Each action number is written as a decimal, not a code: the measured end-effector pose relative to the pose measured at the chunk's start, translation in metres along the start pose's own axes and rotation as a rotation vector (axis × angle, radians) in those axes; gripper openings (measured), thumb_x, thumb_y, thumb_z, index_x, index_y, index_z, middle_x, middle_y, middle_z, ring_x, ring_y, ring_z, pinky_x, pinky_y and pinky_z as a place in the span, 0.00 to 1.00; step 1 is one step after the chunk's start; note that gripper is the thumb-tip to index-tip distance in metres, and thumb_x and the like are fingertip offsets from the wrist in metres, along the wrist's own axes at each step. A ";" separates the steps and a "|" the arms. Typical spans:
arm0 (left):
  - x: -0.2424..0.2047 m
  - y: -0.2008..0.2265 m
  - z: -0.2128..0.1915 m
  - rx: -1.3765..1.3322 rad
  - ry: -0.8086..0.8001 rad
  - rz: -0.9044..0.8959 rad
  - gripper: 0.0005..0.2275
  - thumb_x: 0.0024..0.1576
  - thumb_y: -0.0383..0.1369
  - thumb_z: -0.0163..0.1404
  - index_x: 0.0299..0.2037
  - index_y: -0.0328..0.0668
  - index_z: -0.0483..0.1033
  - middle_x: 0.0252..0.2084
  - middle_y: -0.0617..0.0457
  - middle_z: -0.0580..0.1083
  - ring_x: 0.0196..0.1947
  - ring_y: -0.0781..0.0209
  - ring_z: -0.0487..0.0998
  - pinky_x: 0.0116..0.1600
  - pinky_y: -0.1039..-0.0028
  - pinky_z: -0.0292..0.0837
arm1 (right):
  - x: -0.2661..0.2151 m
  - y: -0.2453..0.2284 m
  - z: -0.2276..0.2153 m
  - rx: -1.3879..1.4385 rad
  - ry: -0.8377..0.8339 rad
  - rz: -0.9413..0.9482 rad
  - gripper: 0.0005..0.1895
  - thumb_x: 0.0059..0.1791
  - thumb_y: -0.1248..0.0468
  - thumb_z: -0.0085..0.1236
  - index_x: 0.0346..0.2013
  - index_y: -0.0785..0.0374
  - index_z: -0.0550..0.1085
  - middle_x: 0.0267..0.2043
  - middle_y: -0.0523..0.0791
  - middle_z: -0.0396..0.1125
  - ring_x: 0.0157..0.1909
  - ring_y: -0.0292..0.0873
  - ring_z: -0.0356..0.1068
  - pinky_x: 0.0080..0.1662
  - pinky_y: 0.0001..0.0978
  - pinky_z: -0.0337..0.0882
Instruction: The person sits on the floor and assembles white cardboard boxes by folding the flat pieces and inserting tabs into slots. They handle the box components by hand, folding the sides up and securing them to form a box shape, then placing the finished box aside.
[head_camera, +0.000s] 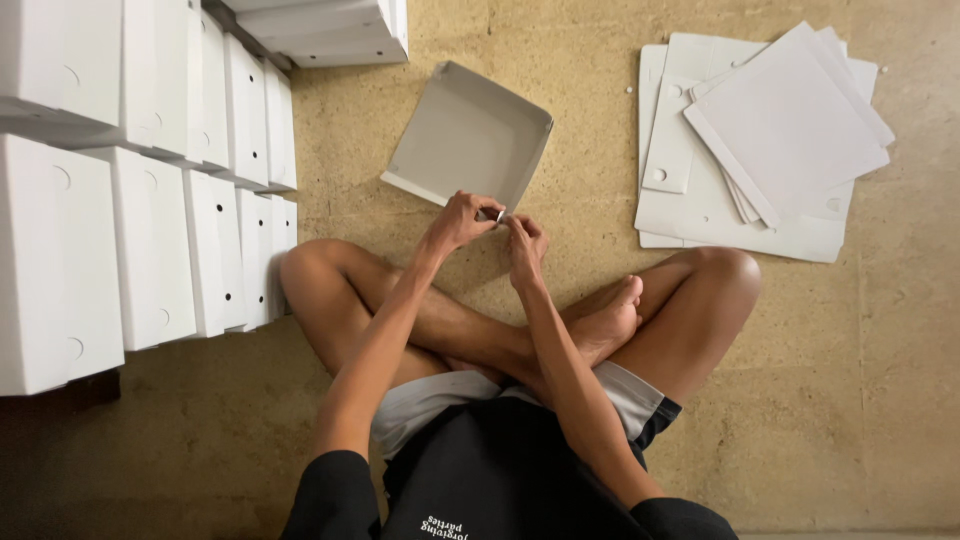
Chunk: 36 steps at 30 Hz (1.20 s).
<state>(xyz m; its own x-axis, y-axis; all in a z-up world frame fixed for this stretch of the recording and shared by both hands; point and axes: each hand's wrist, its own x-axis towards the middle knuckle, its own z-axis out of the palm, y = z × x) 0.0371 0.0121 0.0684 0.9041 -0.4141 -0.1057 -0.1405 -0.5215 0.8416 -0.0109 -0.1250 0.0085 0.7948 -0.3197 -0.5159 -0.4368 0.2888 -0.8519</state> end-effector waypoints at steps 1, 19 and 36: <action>0.001 0.001 -0.001 0.004 0.005 0.006 0.07 0.50 0.21 0.57 0.38 0.36 0.80 0.34 0.42 0.79 0.39 0.41 0.80 0.42 0.58 0.78 | 0.005 0.003 0.000 0.003 -0.003 -0.007 0.06 0.42 0.58 0.64 0.21 0.53 0.76 0.18 0.36 0.59 0.21 0.31 0.57 0.27 0.23 0.56; 0.004 0.005 0.006 -0.071 -0.005 -0.020 0.06 0.51 0.25 0.57 0.37 0.40 0.82 0.35 0.45 0.80 0.34 0.48 0.81 0.40 0.61 0.77 | -0.001 -0.011 0.000 0.029 0.091 -0.086 0.06 0.39 0.64 0.64 0.19 0.55 0.74 0.17 0.37 0.59 0.21 0.29 0.55 0.27 0.21 0.54; -0.001 0.004 -0.008 -0.137 -0.114 -0.210 0.06 0.48 0.25 0.58 0.33 0.48 0.84 0.33 0.48 0.80 0.38 0.50 0.81 0.45 0.64 0.77 | -0.036 -0.045 -0.009 -0.269 -0.137 -0.089 0.06 0.44 0.59 0.61 0.26 0.57 0.80 0.23 0.41 0.70 0.30 0.33 0.63 0.36 0.20 0.57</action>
<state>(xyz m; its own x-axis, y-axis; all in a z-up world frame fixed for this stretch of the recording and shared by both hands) 0.0392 0.0169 0.0760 0.8552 -0.3933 -0.3375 0.1077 -0.5022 0.8580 -0.0235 -0.1343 0.0641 0.8763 -0.2031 -0.4369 -0.4443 0.0102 -0.8958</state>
